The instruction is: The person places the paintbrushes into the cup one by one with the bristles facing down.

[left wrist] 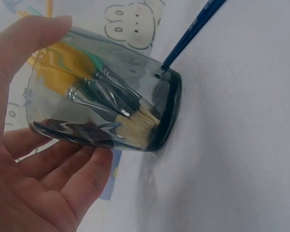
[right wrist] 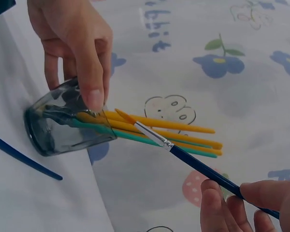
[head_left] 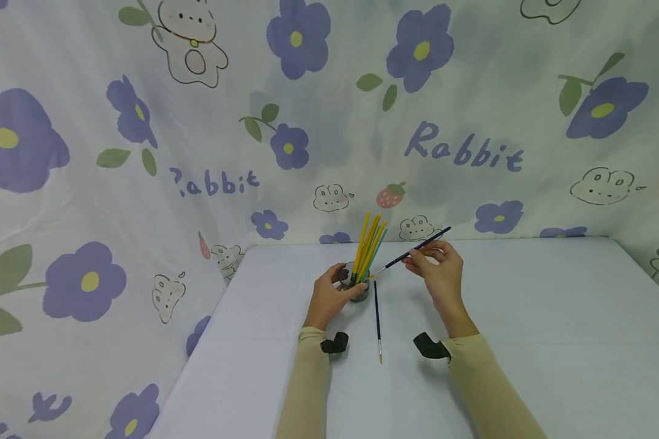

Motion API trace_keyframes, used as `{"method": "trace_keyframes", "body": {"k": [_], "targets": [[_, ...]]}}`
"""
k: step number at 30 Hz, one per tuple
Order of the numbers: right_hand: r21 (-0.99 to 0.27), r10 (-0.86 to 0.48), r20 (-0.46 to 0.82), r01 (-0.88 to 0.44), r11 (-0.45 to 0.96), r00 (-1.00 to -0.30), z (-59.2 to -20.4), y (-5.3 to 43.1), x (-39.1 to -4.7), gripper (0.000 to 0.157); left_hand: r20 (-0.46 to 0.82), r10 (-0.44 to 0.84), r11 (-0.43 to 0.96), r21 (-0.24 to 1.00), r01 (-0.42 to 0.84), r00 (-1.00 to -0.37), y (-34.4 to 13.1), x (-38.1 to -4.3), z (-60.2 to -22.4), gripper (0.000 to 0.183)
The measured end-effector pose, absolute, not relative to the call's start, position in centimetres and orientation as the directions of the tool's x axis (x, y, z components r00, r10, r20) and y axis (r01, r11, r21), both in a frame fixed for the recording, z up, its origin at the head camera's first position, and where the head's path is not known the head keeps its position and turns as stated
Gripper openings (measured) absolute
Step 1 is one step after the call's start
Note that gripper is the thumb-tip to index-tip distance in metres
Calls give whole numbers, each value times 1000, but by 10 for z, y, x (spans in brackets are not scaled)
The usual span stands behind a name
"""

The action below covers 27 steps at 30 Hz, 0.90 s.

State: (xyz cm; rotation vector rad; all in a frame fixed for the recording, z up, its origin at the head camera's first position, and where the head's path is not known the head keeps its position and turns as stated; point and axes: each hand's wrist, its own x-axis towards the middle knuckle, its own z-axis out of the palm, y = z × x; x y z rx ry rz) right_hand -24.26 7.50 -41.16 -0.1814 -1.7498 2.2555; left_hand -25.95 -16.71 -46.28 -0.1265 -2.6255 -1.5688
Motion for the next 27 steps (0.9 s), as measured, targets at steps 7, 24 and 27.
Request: {"method": "trace_keyframes", "body": {"k": [7,24,27], "targets": [[-966,298,93,-158,-204,-950,-413,64,-244,30,117,34,473,873,119,-993,-168,-260,-464,85],[-958,269,144,-203,-203,-952,-423,41,-244,31,113,32,477,871,115,-993,-167,-260,-463,82],[-957,256,148,-204,-206,-955,-424,38,-245,30,115,29,478,871,115,-993,-166,-260,-463,82]]}}
